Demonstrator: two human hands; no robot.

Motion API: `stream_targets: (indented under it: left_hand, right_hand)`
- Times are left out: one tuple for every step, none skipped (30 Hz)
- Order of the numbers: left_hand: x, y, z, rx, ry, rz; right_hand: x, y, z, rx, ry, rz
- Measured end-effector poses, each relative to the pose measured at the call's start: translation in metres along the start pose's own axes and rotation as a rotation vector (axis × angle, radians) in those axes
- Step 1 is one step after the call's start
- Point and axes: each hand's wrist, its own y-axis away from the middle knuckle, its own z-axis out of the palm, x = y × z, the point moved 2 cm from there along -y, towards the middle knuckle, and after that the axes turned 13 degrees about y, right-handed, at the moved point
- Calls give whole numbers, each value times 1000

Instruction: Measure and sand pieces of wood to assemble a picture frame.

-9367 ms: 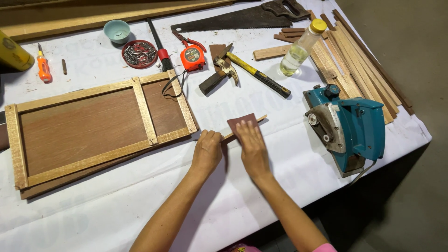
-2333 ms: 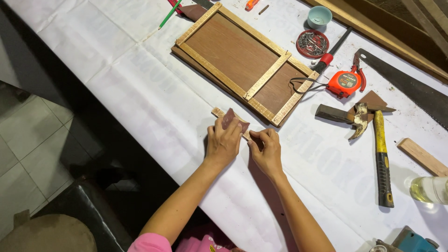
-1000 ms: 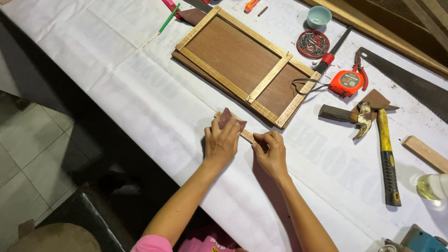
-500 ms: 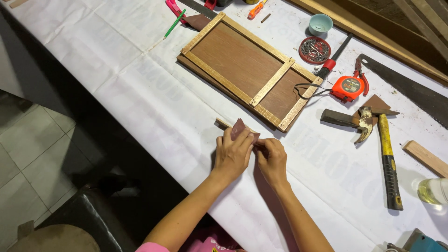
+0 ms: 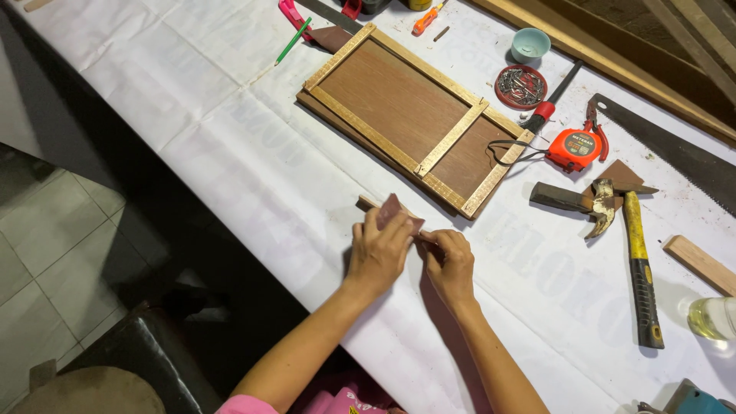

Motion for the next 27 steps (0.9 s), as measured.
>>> stream_targets:
  left_hand:
    - [-1, 2, 3, 0, 0, -3]
    - [-1, 4, 6, -1, 10, 20]
    - [-1, 6, 8, -5, 21, 45]
    - [-11, 4, 4, -8, 21, 43]
    - [-21, 2, -1, 11, -18, 20]
    - [-31, 1, -6, 30, -57, -4]
    - [-42, -5, -14, 30, -58, -3]
    - [-53, -11, -22, 37, -75, -48]
    - [-64, -15, -30, 44, -92, -95]
    - [-64, -15, -33, 44, -92, -98]
    - [-65, -17, -37, 52, -74, -118]
    - [-66, -20, -41, 60, -56, -139]
    - [-57, -19, -38, 60, -56, -139]
    - [-47, -18, -36, 66, -36, -107]
    - [-39, -19, -34, 71, -17, -70]
    - [-26, -16, -28, 70, -19, -65]
    - [-12, -11, -20, 58, 8, -14]
    - [3, -5, -11, 45, 35, 37]
    - [0, -3, -6, 45, 37, 35]
    - [-2, -1, -1, 31, 45, 47]
    - [-4, 1, 4, 15, 54, 60]
    - [-14, -1, 2, 12, 58, 61]
    - [-23, -2, -1, 23, 33, 30]
    - [-33, -2, -3, 34, 8, 0]
    - [-39, -7, -12, 33, 10, 2]
    - [-46, -12, -20, 33, 5, -41]
    - [-54, -17, -30, 37, -4, -85]
  right_hand:
    - [1, 0, 0, -3, 0, -1]
    - [2, 0, 1, 0, 1, -3]
    - [3, 0, 1, 3, 1, -2]
    - [1, 0, 1, 0, 1, 0]
    - [0, -1, 0, -16, -2, 11]
    - [-1, -2, -2, -32, -5, 22]
    - [-2, -3, -2, -32, -5, 22]
    - [-4, -4, -2, -34, -5, 30]
    - [-5, -4, -3, -38, -5, 37]
    - [-6, -3, -3, -40, -5, 36]
    - [-6, -4, -3, -39, -8, 41]
    - [-7, -5, -3, -37, -10, 46]
    - [-7, -4, -3, -36, -10, 46]
    - [-6, -3, -3, -40, -6, 54]
    - [-6, -3, -2, -41, -3, 63]
    - [-5, -4, -1, -37, -5, 65]
    - [-3, -3, 0, -26, -8, 55]
    - [-2, -2, 1, -15, -11, 45]
    - [-3, -2, 0, -17, -9, 45]
    - [-4, -3, 0, -16, -24, 50]
    - [-5, -3, -1, -13, -39, 57]
    - [-5, -4, -1, -14, -36, 60]
    - [-5, -4, -1, -31, -34, 77]
    - [-5, -3, -1, -48, -31, 94]
    - [-5, -4, -2, -46, -30, 97]
    - [-6, -4, -2, -55, -32, 105]
    - [-6, -5, -2, -63, -36, 110]
